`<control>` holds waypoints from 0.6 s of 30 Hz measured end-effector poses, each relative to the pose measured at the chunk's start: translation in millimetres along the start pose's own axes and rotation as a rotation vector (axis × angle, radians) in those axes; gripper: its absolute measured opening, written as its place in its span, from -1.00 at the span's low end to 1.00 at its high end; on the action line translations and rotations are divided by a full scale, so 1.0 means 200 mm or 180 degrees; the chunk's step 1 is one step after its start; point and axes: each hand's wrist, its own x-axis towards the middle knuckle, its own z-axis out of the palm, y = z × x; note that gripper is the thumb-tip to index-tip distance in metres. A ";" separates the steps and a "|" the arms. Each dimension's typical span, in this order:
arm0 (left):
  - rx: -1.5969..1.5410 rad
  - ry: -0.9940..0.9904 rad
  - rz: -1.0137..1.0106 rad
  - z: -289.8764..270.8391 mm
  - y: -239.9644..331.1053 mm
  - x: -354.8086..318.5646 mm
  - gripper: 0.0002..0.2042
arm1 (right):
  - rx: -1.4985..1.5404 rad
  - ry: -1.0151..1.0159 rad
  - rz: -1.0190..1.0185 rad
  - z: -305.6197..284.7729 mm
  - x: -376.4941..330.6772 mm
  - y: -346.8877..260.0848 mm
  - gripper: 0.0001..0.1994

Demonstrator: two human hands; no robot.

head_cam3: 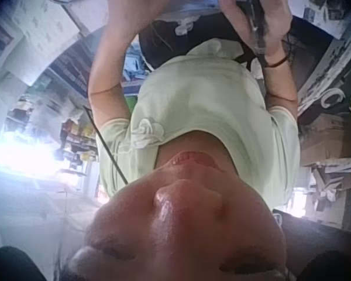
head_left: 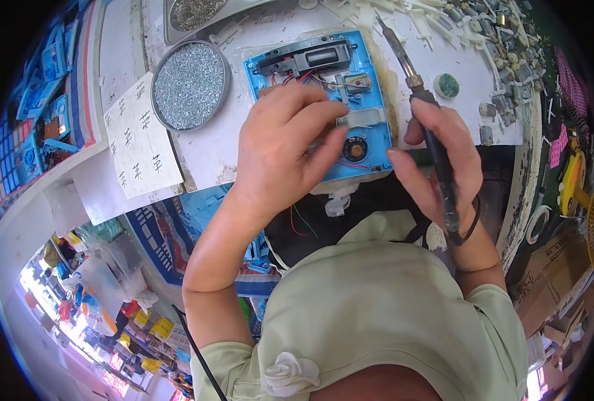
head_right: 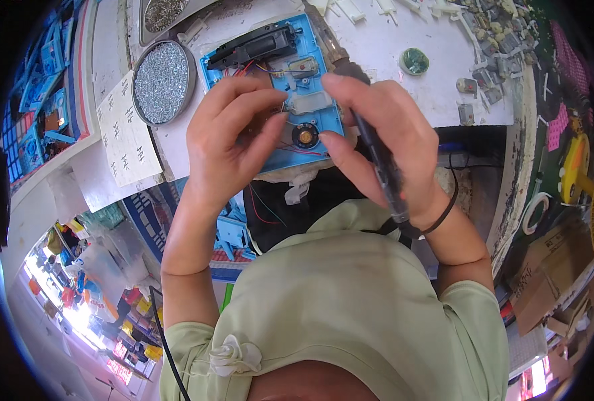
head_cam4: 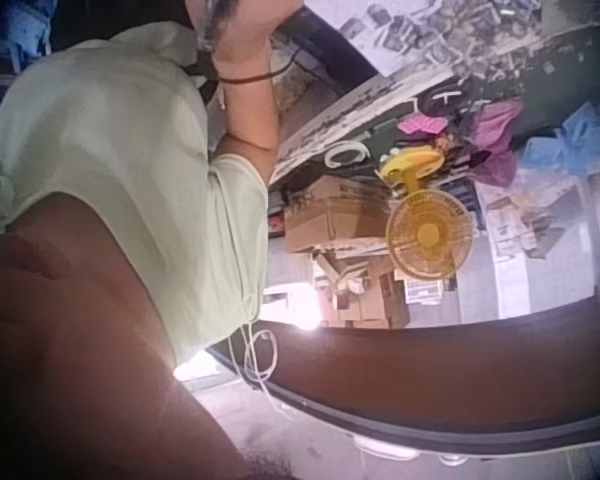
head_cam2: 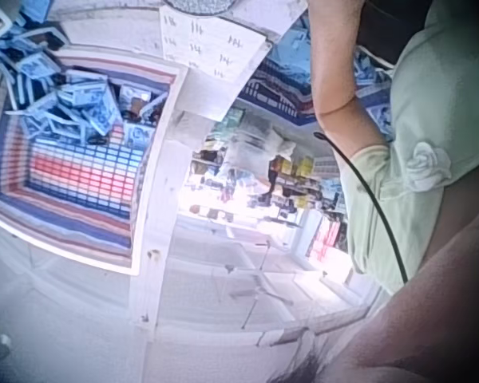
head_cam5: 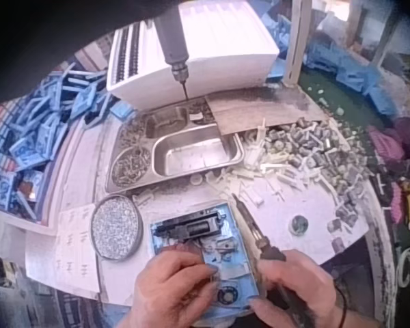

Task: Soldering components and assembling plastic housings for electronic devices.

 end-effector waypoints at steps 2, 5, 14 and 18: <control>0.0183 -0.0178 0.0335 0.00 -0.02 0.04 -0.80 | 0.0137 -0.0037 0.0063 -0.03 0.00 0.00 -0.50; 0.0194 -0.0288 0.0491 0.03 -0.05 0.05 -0.80 | 0.0057 -0.0141 0.0036 -0.07 0.00 0.02 -0.53; 0.0130 -0.0506 0.0347 0.04 -0.06 0.03 -0.84 | -0.0012 -0.0119 0.0194 -0.10 0.00 0.03 -0.60; 0.0046 -0.0654 0.0346 0.03 -0.06 0.03 -0.82 | -0.0007 -0.0167 0.0143 -0.10 0.01 0.02 -0.61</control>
